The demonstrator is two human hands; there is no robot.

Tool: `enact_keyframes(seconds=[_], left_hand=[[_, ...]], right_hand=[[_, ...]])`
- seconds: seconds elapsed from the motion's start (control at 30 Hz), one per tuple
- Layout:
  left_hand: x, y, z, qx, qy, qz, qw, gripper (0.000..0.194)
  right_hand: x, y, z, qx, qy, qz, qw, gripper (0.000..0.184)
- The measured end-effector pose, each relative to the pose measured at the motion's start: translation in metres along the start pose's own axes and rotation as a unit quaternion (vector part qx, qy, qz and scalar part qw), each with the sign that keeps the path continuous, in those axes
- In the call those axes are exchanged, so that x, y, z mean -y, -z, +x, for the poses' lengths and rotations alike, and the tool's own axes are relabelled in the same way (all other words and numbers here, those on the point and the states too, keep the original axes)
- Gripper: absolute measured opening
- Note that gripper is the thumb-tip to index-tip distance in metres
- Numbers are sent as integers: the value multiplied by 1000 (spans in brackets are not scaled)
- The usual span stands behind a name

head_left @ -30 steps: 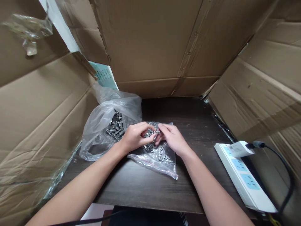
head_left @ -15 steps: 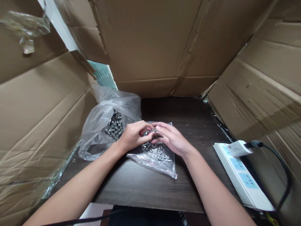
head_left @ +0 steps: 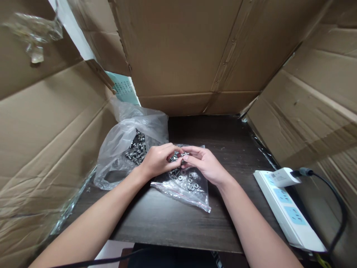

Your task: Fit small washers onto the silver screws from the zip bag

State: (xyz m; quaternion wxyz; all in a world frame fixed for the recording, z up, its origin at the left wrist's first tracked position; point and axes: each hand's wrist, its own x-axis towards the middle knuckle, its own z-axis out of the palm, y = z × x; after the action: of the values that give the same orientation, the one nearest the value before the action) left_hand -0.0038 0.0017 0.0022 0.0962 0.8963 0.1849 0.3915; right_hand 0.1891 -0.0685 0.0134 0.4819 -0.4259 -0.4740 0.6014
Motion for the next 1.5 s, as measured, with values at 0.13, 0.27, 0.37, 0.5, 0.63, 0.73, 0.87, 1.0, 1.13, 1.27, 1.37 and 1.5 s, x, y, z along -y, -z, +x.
enact_keyframes(seconds=[0.13, 0.27, 0.37, 0.5, 0.63, 0.73, 0.87, 1.0, 1.13, 1.27, 1.37, 1.5], left_hand=[[1, 0, 0, -7, -3, 17, 1000, 13], [0, -1, 0, -19, -3, 14, 1000, 13], [0, -1, 0, -23, -11, 5, 1000, 11], [0, 0, 1, -46, -17, 8, 999, 9], [-2, 1, 2, -43, -25, 3, 999, 9], [-3, 0, 2, -35, -27, -3, 999, 9], [-4, 0, 2, -43, -23, -2, 999, 8], [-5, 0, 2, -41, -24, -2, 999, 9], [-6, -2, 2, -37, -29, -14, 999, 10], [-5, -2, 2, -51, -27, -11, 998, 10], [-6, -2, 2, -54, -27, -11, 998, 8], [-6, -4, 0, -21, -25, -23, 999, 11]], right_hand=[[0, -2, 0, -5, 15, -27, 999, 35], [-3, -6, 2, -6, 14, -52, 999, 29], [-5, -7, 3, -51, -9, -65, 997, 38], [1, -3, 0, -51, 17, 11, 998, 30], [2, -2, -1, -3, 18, 29, 999, 40], [-2, -3, 2, -42, -33, -35, 998, 37], [0, -6, 1, -87, -44, -21, 995, 34], [3, -7, -1, 5, -12, 42, 999, 39], [-2, -7, 1, -11, -71, -5, 997, 48], [1, -7, 0, -33, -32, 47, 998, 33], [3, -7, -1, 3, -2, 51, 999, 39], [-3, -7, 2, -32, -55, -44, 997, 51]])
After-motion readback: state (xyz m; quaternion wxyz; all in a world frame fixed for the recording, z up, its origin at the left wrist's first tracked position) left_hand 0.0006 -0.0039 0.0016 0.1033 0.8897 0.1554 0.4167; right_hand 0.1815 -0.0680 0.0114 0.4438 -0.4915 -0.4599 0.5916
